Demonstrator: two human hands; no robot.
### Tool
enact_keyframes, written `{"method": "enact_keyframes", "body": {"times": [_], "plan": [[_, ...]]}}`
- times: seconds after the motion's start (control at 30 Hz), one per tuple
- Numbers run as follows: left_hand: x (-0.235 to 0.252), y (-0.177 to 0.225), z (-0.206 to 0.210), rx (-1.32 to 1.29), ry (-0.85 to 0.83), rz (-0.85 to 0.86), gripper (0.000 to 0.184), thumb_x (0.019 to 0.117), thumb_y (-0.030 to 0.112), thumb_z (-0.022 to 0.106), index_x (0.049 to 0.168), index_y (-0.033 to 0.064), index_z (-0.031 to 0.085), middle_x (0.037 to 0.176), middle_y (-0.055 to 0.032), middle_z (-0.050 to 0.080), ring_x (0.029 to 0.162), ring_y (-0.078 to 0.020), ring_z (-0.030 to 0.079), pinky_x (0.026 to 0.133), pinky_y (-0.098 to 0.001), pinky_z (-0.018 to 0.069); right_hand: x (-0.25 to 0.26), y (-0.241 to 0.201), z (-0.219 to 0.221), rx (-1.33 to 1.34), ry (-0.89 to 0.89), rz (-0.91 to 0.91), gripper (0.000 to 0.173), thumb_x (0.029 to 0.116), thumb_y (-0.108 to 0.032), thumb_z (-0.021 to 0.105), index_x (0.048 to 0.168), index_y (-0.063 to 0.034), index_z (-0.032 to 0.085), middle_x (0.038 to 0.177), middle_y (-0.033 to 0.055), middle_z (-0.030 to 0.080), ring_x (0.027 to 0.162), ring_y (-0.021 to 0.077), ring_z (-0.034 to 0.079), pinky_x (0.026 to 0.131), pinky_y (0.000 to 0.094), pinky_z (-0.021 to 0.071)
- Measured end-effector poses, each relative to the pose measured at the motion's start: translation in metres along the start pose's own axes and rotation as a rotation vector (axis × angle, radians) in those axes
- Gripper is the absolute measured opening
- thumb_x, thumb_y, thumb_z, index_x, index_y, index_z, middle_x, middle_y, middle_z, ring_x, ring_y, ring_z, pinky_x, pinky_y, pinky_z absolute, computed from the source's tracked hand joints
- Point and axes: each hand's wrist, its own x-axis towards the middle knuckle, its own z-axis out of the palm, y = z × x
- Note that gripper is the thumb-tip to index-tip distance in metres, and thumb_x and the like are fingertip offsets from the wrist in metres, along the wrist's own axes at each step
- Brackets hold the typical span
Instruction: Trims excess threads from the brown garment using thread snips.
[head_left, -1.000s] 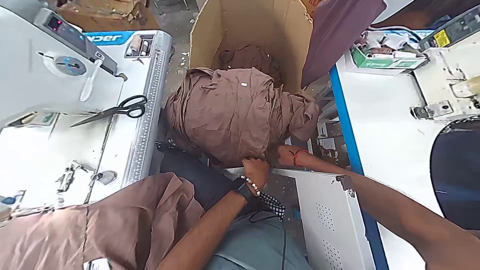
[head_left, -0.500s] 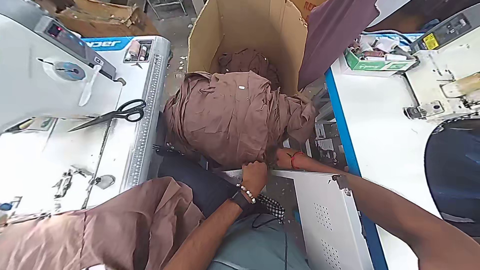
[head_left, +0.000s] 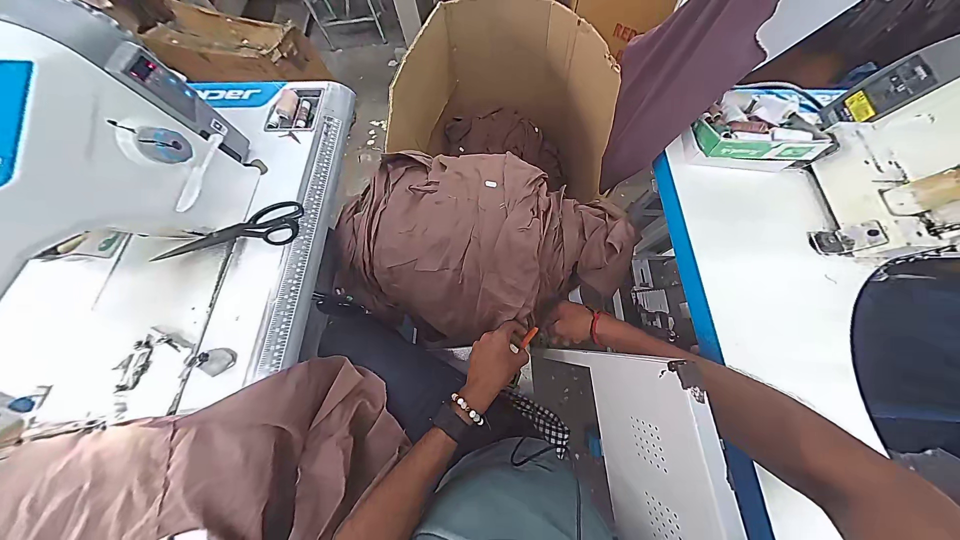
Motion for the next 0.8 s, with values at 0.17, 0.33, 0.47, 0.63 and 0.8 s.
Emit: {"method": "enact_keyframes", "body": {"times": [0.17, 0.33, 0.47, 0.63, 0.8], "plan": [[-0.002, -0.009, -0.002, -0.113, 0.017, 0.07, 0.035, 0.089, 0.029, 0.065, 0.122, 0.02, 0.071, 0.105, 0.0047, 0.077, 0.094, -0.0138, 0.073, 0.085, -0.0448, 0.0586, -0.002, 0.0, 0.003, 0.148, -0.033, -0.055, 0.025, 0.1032, -0.02, 0.058, 0.119, -0.006, 0.071, 0.098, 0.008, 0.073, 0.067, 0.0128, 0.062, 0.062, 0.0328, 0.0516], [-0.001, -0.012, -0.004, -0.129, 0.031, 0.094, 0.025, 0.0956, 0.034, 0.058, 0.108, 0.0258, 0.079, 0.095, 0.003, 0.077, 0.089, -0.0143, 0.072, 0.081, -0.045, 0.0565, -0.002, -0.002, 0.002, 0.196, -0.035, -0.121, 0.023, 0.1036, -0.018, 0.058, 0.118, -0.007, 0.072, 0.09, 0.003, 0.074, 0.06, 0.0078, 0.057, 0.058, 0.0278, 0.0479], [0.001, -0.011, -0.002, -0.112, -0.083, 0.16, 0.027, 0.0927, 0.033, 0.063, 0.114, 0.0225, 0.076, 0.102, 0.0031, 0.076, 0.093, -0.0129, 0.072, 0.085, -0.0427, 0.0575, 0.0, -0.002, 0.005, 0.177, -0.017, -0.144, 0.022, 0.1019, -0.02, 0.061, 0.114, -0.0079, 0.074, 0.082, 0.0019, 0.07, 0.059, 0.0073, 0.056, 0.057, 0.0269, 0.0474], [0.001, -0.006, 0.0, -0.025, -0.039, 0.118, 0.031, 0.0905, 0.036, 0.073, 0.112, 0.0141, 0.072, 0.1, -0.0042, 0.075, 0.095, -0.0214, 0.071, 0.088, -0.0482, 0.0562, 0.0, -0.002, 0.005, 0.171, -0.046, -0.169, 0.021, 0.1014, -0.017, 0.062, 0.116, -0.0071, 0.074, 0.09, 0.0021, 0.073, 0.062, 0.0068, 0.058, 0.058, 0.0267, 0.0482], [0.002, -0.011, -0.004, -0.089, -0.014, 0.095, 0.034, 0.0869, 0.036, 0.079, 0.115, 0.0168, 0.072, 0.096, 0.0013, 0.077, 0.092, -0.0163, 0.073, 0.087, -0.0455, 0.0569, -0.003, -0.004, 0.004, 0.157, -0.072, -0.165, 0.02, 0.1013, -0.018, 0.063, 0.115, -0.0078, 0.074, 0.091, 0.0027, 0.072, 0.063, 0.0074, 0.057, 0.059, 0.0269, 0.0478]]}}
